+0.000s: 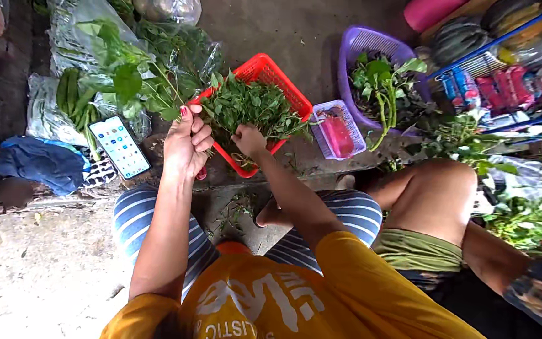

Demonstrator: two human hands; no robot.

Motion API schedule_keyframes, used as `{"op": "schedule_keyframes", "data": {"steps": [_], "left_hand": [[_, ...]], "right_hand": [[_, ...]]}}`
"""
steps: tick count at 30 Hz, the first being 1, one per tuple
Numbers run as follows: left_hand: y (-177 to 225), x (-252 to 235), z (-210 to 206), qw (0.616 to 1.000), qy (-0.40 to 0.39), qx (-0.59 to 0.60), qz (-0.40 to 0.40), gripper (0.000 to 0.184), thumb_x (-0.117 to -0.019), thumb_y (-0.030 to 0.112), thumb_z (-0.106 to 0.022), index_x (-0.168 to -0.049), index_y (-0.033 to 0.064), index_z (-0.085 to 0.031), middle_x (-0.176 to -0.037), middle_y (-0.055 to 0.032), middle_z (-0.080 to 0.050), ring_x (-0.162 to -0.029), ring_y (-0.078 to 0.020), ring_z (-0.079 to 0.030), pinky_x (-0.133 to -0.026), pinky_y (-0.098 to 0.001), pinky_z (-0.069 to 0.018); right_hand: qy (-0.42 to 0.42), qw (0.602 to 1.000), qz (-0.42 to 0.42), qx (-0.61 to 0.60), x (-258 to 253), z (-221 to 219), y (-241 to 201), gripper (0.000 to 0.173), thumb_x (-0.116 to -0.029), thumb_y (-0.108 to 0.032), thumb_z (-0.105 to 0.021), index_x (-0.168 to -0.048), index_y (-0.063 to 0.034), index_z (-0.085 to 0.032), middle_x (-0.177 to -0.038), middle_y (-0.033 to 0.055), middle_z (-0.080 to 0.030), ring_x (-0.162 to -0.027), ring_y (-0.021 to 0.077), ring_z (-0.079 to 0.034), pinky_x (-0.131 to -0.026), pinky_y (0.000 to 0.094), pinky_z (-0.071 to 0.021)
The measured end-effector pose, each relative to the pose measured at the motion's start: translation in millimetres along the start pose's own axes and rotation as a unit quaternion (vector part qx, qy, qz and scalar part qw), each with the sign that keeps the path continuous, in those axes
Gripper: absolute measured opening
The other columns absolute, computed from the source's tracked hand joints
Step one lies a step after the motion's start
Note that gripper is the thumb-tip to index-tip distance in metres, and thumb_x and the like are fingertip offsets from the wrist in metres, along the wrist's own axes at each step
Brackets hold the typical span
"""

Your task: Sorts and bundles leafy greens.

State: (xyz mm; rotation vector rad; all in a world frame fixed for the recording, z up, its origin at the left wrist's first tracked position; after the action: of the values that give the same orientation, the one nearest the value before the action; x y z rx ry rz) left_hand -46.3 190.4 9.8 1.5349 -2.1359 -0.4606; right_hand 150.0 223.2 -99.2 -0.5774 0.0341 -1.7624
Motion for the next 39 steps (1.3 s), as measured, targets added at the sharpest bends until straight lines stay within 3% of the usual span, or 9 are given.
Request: {"op": "schedule_keyframes", "data": {"steps": [5, 9, 11, 18, 23, 26, 30, 34, 39], "left_hand": [[-5, 1, 10, 0.996, 0.063, 0.049, 0.042, 0.043, -0.1139, 0.036, -0.023, -0.085, 0.0178, -0.049, -0.052, 0.0103, -0.036, -0.037, 0.0006, -0.032, -0.036, -0.0130, -0.0291], [-21, 1, 6, 0.995, 0.062, 0.029, 0.072, 0.046, -0.1130, 0.041, -0.028, -0.076, 0.0196, -0.045, -0.050, 0.0096, -0.034, -0.037, -0.0008, -0.031, -0.037, -0.0144, -0.0285], [-32, 2, -1, 0.996, 0.044, -0.003, 0.081, 0.046, -0.1127, 0.040, -0.031, -0.073, 0.0207, -0.043, -0.051, 0.0097, -0.034, -0.038, -0.0012, -0.031, -0.037, -0.0151, -0.0291], [-66, 1, -12, 0.990, 0.026, -0.078, 0.112, 0.045, -0.1133, 0.038, -0.030, -0.073, 0.0198, -0.042, -0.052, 0.0084, -0.034, -0.040, -0.0033, -0.032, -0.039, -0.0173, -0.0308], [-71, 1, -26, 0.984, 0.009, -0.166, 0.070, 0.039, -0.1140, 0.031, -0.029, -0.102, 0.0088, -0.059, -0.078, -0.0015, -0.065, -0.072, -0.0151, -0.069, -0.072, -0.0338, -0.0620], [-81, 6, -33, 0.979, -0.016, -0.180, 0.089, 0.038, -0.1136, 0.031, -0.032, -0.120, 0.0072, -0.061, -0.097, -0.0033, -0.072, -0.088, -0.0144, -0.072, -0.082, -0.0328, -0.0607], [-81, 11, -32, 0.986, 0.003, -0.126, 0.109, 0.028, -0.1125, 0.028, -0.038, -0.120, 0.0105, -0.058, -0.096, -0.0021, -0.071, -0.087, -0.0117, -0.071, -0.080, -0.0309, -0.0606], [-77, 8, -26, 0.992, 0.004, -0.071, 0.101, 0.030, -0.1129, 0.021, -0.035, -0.124, 0.0074, -0.060, -0.101, -0.0070, -0.070, -0.088, -0.0183, -0.071, -0.082, -0.0382, -0.0618], [-63, 4, -17, 0.998, 0.036, -0.009, 0.053, 0.026, -0.1133, 0.018, -0.033, -0.114, 0.0082, -0.057, -0.096, -0.0068, -0.073, -0.092, -0.0192, -0.075, -0.089, -0.0345, -0.0612]], "right_hand": [[0.075, 0.982, 0.032, -0.169, 18, 48, 0, 0.025, -0.1006, -0.020, -0.064, -0.115, -0.0002, -0.071, -0.114, 0.0196, -0.071, -0.109, 0.0329, -0.068, -0.098, 0.0545, -0.0521], [0.150, 0.897, 0.045, -0.412, 54, 100, 25, 0.007, -0.0971, -0.011, -0.067, -0.099, -0.0046, -0.068, -0.086, 0.0007, -0.065, -0.065, 0.0047, -0.054, -0.061, 0.0234, -0.0478], [0.165, 0.863, 0.079, -0.470, 72, 117, 29, 0.004, -0.0972, -0.009, -0.065, -0.098, -0.0059, -0.068, -0.083, -0.0027, -0.065, -0.060, 0.0018, -0.054, -0.056, 0.0190, -0.0484], [0.244, 0.814, 0.205, -0.485, 113, 174, 11, 0.004, -0.0969, -0.007, -0.064, -0.097, -0.0085, -0.068, -0.083, -0.0051, -0.068, -0.066, 0.0031, -0.062, -0.061, 0.0213, -0.0547], [0.252, 0.862, 0.228, -0.377, 130, 174, -25, 0.017, -0.0911, -0.009, -0.072, -0.105, -0.0032, -0.064, -0.084, -0.0011, -0.067, -0.067, 0.0036, -0.062, -0.061, 0.0219, -0.0538], [0.284, 0.897, 0.229, -0.249, 137, 148, -50, 0.019, -0.0919, -0.011, -0.073, -0.101, 0.0034, -0.065, -0.086, 0.0104, -0.068, -0.072, 0.0136, -0.066, -0.069, 0.0301, -0.0573], [0.291, 0.898, 0.274, -0.183, 140, 124, -62, 0.012, -0.0956, -0.008, -0.067, -0.100, 0.0015, -0.072, -0.093, 0.0145, -0.070, -0.081, 0.0180, -0.067, -0.075, 0.0298, -0.0565], [0.182, 0.892, 0.327, -0.255, 144, 116, -55, 0.025, -0.1013, -0.009, -0.058, -0.120, 0.0000, -0.073, -0.118, 0.0145, -0.071, -0.110, 0.0197, -0.066, -0.097, 0.0339, -0.0542], [0.188, 0.831, 0.160, -0.499, 137, 100, -8, 0.014, -0.0990, -0.007, -0.059, -0.111, -0.0021, -0.062, -0.101, 0.0029, -0.068, -0.087, 0.0105, -0.069, -0.084, 0.0329, -0.0609]]}}
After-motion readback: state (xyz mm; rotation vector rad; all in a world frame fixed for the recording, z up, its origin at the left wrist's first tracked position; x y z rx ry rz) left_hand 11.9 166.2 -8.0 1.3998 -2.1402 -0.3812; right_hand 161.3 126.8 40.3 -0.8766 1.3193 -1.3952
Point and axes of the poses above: each hand's wrist, its own x-axis away from the middle knuckle, its own z-axis out of the back of the hand, y = z × x, the point moved 9 cm from there along -x, towards the middle knuckle
